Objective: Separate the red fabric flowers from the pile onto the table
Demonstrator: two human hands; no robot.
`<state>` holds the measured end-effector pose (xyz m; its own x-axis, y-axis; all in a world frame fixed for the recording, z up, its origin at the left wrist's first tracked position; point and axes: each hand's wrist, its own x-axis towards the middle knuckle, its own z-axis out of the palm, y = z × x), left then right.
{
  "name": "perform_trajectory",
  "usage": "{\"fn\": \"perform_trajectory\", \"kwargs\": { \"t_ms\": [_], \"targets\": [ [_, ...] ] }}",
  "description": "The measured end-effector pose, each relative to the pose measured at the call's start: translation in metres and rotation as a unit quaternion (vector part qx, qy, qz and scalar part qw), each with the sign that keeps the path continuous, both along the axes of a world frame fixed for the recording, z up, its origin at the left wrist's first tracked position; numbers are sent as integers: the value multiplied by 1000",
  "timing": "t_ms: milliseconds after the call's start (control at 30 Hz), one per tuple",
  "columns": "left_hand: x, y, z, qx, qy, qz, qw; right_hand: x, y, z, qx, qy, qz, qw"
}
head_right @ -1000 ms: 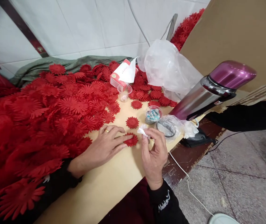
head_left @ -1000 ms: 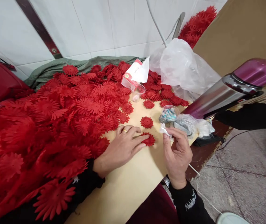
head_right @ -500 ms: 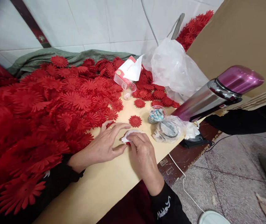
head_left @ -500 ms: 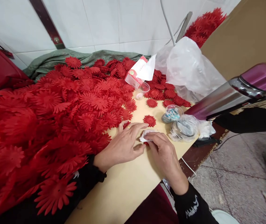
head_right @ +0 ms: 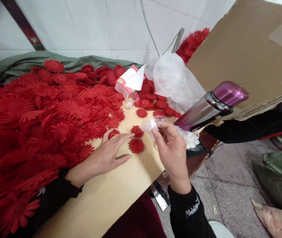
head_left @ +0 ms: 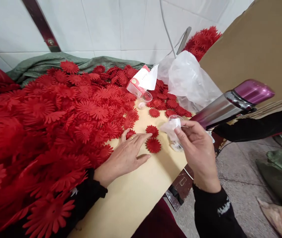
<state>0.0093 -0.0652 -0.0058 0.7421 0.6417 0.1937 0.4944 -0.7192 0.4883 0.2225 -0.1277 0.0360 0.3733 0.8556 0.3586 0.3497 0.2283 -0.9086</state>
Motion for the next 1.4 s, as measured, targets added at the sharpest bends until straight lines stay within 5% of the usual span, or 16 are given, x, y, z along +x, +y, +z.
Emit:
{"fn": "perform_trajectory", "kwargs": {
  "t_ms": [67,200,467,633,800,933,1033,1167,1300,1400],
  "targets": [
    [0,0,0,18,0,-8,1000,9,10,8,28,16,11,999],
    [0,-1,-1,62,5,-36,997,26,27,10,70,-76,-73,992],
    [18,18,5,113,-16,42,993,46,46,1,-39,-346,-36,937],
    [35,40,0,129,40,54,989,44,44,12,16,-358,-86,929],
    [39,47,-2,66,22,72,995,50,46,12,-15,-393,-24,919],
    [39,49,-1,31,-49,96,994,44,36,17,48,-316,-94,943],
    [38,49,0,47,-53,47,996,29,20,21,67,-194,-90,975],
    [34,47,1,19,-48,-8,999,2,4,2,18,-101,15,995],
    [30,43,2,9,-66,12,998,-15,-1,-34,-34,-173,73,982],
    [27,37,4,25,-58,37,997,-17,-3,-46,-51,-183,94,977]
  ]
}}
